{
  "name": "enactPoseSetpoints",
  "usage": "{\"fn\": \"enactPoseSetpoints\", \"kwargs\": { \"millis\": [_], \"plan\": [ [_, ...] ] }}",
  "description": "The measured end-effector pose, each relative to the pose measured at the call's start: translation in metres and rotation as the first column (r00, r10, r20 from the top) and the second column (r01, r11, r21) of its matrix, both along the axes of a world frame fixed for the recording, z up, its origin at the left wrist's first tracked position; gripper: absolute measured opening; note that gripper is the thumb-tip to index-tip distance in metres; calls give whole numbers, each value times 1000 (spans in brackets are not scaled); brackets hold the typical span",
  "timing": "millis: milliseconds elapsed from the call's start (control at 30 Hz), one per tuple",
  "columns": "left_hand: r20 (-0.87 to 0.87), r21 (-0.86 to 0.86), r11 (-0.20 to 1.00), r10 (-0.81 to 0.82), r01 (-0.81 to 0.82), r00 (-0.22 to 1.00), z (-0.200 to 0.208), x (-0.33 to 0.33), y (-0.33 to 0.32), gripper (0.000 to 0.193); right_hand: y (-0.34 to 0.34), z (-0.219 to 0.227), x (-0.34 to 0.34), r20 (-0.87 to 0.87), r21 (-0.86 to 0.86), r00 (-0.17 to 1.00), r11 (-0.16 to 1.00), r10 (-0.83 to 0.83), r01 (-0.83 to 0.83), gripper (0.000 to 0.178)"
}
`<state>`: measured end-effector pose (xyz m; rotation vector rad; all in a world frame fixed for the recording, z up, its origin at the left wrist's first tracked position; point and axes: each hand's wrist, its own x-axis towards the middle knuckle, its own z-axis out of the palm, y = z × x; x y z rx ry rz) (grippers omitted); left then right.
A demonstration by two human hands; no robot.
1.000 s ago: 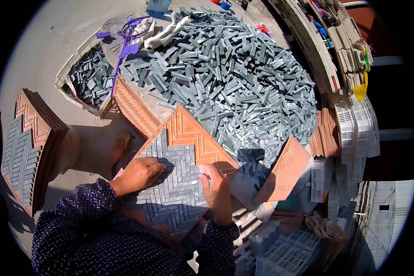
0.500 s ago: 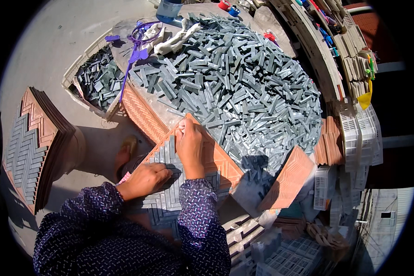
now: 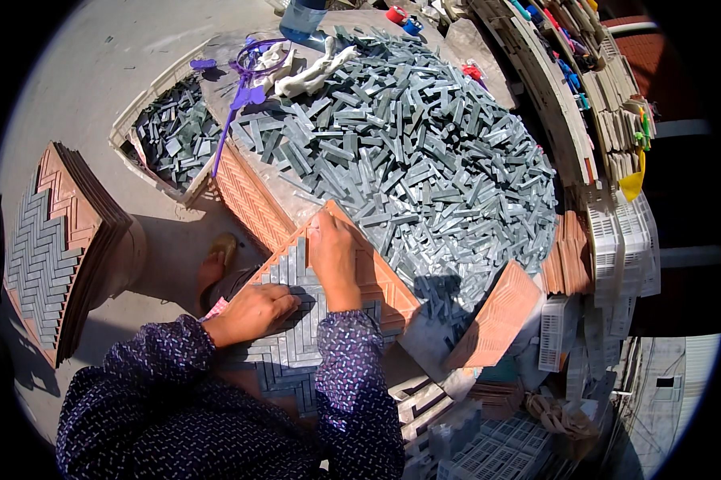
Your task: The person places small rectangular tiles by hand onto a square board, arranging them in a herringbone pattern. They repeatedly pick tiles from a pile and press them into place, then flip the board to inspect the pattern.
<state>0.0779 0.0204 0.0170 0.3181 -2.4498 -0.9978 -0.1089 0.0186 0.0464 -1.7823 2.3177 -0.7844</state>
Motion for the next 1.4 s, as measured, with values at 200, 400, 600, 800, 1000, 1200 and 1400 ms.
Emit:
{"fn": "enactPoseSetpoints", "kwargs": {
  "millis": [200, 400, 600, 800, 1000, 1200, 1400],
  "plan": [
    [-11, -3, 1000, -4, 4, 1000, 2, 1, 0, 19, 13, -5, -10, 310, -64, 950, 997, -15, 36, 14],
    [-18, -2, 1000, -3, 3, 1000, -1, 0, 1, 18, 11, -12, -12, 169, -121, 984, 992, 56, -36, 25],
    [77, 21, 999, -51, 49, 996, 7, 2, -1, 17, -4, 3, -13, -13, 54, 998, 997, 56, -55, 22],
    [-6, -18, 1000, 1, -1, 1000, 4, -3, 1, 16, -10, 1, -18, -190, 114, 980, 993, 64, -42, 20],
    [-20, 2, 1000, 6, -6, 1000, 5, -2, -1, 14, 0, -8, -15, 289, -46, 952, 991, -103, 122, 23],
    [-52, 22, 1000, 5, -4, 999, -1, -1, 1, 14, 15, 4, -17, 316, 28, 949, 999, 9, -19, 16],
    [66, 33, 999, -32, 29, 997, 7, 1, 1, 15, 37, 1, 3, -3, 5, 999, 999, 53, -53, 11]
  ]
}}
